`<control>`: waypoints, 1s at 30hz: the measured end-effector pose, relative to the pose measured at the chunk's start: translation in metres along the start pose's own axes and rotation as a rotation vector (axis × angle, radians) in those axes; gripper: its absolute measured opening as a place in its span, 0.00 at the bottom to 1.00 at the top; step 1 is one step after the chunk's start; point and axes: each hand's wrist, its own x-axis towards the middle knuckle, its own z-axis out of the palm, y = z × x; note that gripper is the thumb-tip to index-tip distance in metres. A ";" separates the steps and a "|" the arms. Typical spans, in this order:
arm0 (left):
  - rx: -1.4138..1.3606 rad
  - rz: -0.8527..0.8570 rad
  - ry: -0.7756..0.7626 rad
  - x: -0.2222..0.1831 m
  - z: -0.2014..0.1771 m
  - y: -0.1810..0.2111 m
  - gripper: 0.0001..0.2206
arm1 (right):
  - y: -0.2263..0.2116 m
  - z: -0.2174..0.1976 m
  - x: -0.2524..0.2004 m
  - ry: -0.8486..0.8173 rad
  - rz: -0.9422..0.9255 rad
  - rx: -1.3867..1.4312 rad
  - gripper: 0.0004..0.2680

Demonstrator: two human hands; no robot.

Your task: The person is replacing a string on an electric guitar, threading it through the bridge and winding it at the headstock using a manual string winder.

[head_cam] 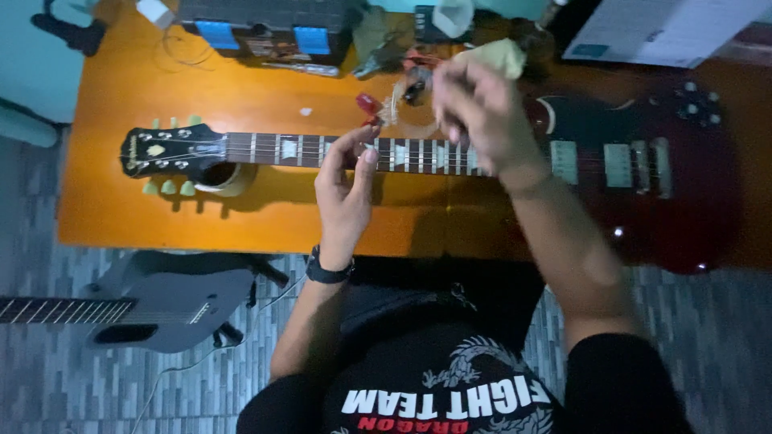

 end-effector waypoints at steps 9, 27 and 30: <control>-0.331 -0.248 -0.188 -0.028 0.082 0.014 0.05 | 0.045 -0.012 -0.117 0.273 -0.157 0.321 0.08; -0.646 -0.429 -0.319 -0.048 0.136 0.027 0.05 | 0.033 -0.048 -0.157 0.422 -0.198 0.239 0.05; -0.629 -0.435 -0.351 -0.047 0.135 0.029 0.05 | 0.028 -0.049 -0.160 0.434 -0.204 0.202 0.04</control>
